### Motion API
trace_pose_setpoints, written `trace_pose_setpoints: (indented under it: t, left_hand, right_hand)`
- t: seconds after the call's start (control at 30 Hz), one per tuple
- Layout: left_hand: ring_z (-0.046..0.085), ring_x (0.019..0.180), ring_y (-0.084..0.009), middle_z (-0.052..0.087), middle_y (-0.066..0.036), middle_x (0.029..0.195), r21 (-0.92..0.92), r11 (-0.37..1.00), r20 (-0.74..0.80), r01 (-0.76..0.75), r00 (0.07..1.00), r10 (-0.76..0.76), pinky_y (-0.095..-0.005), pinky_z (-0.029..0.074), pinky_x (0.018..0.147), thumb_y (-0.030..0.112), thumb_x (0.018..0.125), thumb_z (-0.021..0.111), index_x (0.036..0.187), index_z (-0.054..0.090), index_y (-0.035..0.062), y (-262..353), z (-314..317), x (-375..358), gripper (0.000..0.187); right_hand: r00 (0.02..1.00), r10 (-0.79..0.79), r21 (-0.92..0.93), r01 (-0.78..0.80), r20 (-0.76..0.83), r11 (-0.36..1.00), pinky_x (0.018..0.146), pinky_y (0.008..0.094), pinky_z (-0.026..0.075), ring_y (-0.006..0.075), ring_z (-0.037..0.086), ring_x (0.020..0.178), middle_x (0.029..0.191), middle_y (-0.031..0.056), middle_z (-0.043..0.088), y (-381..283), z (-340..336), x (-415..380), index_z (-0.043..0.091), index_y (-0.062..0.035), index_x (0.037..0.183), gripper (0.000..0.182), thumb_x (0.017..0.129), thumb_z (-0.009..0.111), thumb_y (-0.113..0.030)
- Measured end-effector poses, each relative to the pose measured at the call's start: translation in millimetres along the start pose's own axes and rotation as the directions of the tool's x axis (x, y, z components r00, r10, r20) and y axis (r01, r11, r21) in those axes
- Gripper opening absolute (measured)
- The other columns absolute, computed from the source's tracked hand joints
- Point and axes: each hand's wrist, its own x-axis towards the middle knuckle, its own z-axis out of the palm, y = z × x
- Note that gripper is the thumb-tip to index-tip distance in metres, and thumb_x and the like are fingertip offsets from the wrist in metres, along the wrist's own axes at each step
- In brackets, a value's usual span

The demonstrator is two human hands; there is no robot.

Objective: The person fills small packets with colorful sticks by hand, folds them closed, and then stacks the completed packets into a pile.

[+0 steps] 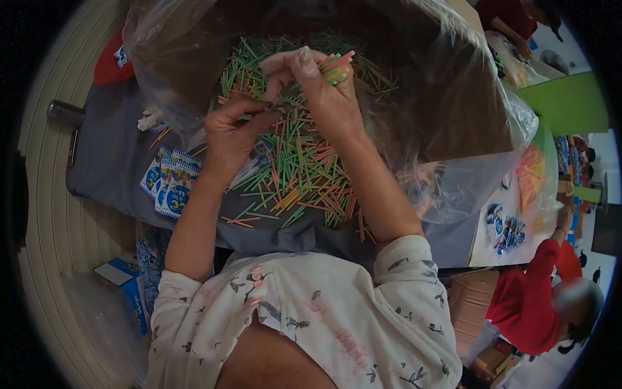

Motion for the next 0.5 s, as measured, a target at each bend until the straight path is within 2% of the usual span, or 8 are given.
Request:
trace_pose_setpoints:
  t: [0.03, 0.1, 0.13, 0.2, 0.27, 0.33, 0.4, 0.5]
  left_hand:
    - [0.060, 0.067, -0.0105, 0.066, -0.005, 0.074, 0.067, 0.997, 0.046, -0.042, 0.998, 0.039, -0.0253, 0.046, 0.059, -0.002, 0.074, 0.078, 0.085, 0.072, -0.0007, -1, 2, 3, 0.012]
    - [0.060, 0.067, -0.0104, 0.066, -0.005, 0.074, 0.082, 0.995, 0.067, -0.058, 0.996, 0.052, -0.0253, 0.046, 0.059, -0.002, 0.074, 0.078, 0.084, 0.072, -0.0006, -6, 6, 4, 0.012]
    - [0.060, 0.068, -0.0102, 0.066, -0.005, 0.075, 0.098, 0.993, 0.083, -0.072, 0.994, 0.064, -0.0253, 0.046, 0.059, -0.001, 0.074, 0.079, 0.084, 0.072, -0.0004, -8, 8, 6, 0.012]
    - [0.060, 0.068, -0.0102, 0.066, -0.005, 0.075, 0.102, 0.992, 0.080, -0.076, 0.994, 0.068, -0.0254, 0.046, 0.059, -0.001, 0.074, 0.079, 0.084, 0.072, -0.0004, -8, 12, 6, 0.012]
    - [0.060, 0.068, -0.0102, 0.067, -0.005, 0.075, 0.106, 0.992, 0.071, -0.075, 0.995, 0.068, -0.0255, 0.046, 0.060, -0.001, 0.074, 0.079, 0.084, 0.072, -0.0003, -9, 16, 6, 0.012]
    - [0.060, 0.068, -0.0104, 0.067, -0.005, 0.075, 0.058, 0.998, 0.057, 0.014, 0.998, -0.017, -0.0259, 0.046, 0.059, -0.001, 0.074, 0.079, 0.084, 0.072, -0.0001, -9, 20, 8, 0.012]
    - [0.061, 0.068, -0.0104, 0.067, -0.005, 0.076, 0.065, 0.998, 0.061, 0.016, 0.998, -0.020, -0.0257, 0.046, 0.059, -0.001, 0.074, 0.079, 0.084, 0.072, -0.0002, -9, 21, 10, 0.012]
    - [0.061, 0.069, -0.0105, 0.067, -0.005, 0.076, 0.060, 0.998, 0.067, 0.011, 0.998, -0.015, -0.0254, 0.047, 0.060, -0.001, 0.075, 0.078, 0.084, 0.072, -0.0004, -9, 23, 14, 0.010]
  right_hand:
    - [1.000, -0.002, -0.001, 0.002, -0.005, 1.000, 0.074, 0.0324, 0.051, 0.0169, 0.066, 0.077, 0.073, 0.0085, 0.067, 1, -2, -1, 0.067, 0.0036, 0.101, 0.048, 0.104, 0.043, -0.038]
    - [0.984, 0.149, 0.120, -0.136, -0.100, 0.983, 0.078, 0.0339, 0.053, 0.0196, 0.068, 0.084, 0.080, 0.0128, 0.070, 4, -7, -2, 0.067, 0.0041, 0.101, 0.052, 0.104, 0.042, -0.041]
    - [0.983, 0.148, 0.120, -0.135, -0.105, 0.984, 0.078, 0.0339, 0.053, 0.0196, 0.068, 0.084, 0.080, 0.0128, 0.070, 9, -12, -2, 0.067, 0.0041, 0.101, 0.052, 0.104, 0.042, -0.041]
    - [0.992, 0.070, 0.296, -0.037, -0.104, 0.955, 0.078, 0.0338, 0.053, 0.0210, 0.069, 0.086, 0.080, 0.0128, 0.070, 18, -25, -1, 0.067, 0.0030, 0.102, 0.053, 0.103, 0.042, -0.044]
    - [0.994, 0.072, 0.311, -0.042, -0.087, 0.949, 0.079, 0.0349, 0.053, 0.0213, 0.069, 0.086, 0.080, 0.0131, 0.071, 18, -30, -1, 0.067, 0.0027, 0.102, 0.054, 0.103, 0.043, -0.045]
    - [0.995, 0.071, 0.324, -0.045, -0.067, 0.945, 0.080, 0.0361, 0.053, 0.0215, 0.069, 0.086, 0.081, 0.0134, 0.071, 15, -30, -2, 0.068, 0.0023, 0.101, 0.055, 0.102, 0.043, -0.046]
    - [0.997, 0.068, 0.054, -0.066, -0.034, 0.996, 0.084, 0.0385, 0.052, 0.0212, 0.068, 0.093, 0.085, 0.0130, 0.072, 11, -28, -3, 0.070, 0.0013, 0.098, 0.056, 0.102, 0.044, -0.047]
    - [1.000, -0.002, -0.072, 0.003, 0.012, 0.997, 0.087, 0.0395, 0.050, 0.0210, 0.065, 0.098, 0.095, 0.0148, 0.072, 17, -29, 1, 0.073, 0.0001, 0.096, 0.054, 0.100, 0.047, -0.048]
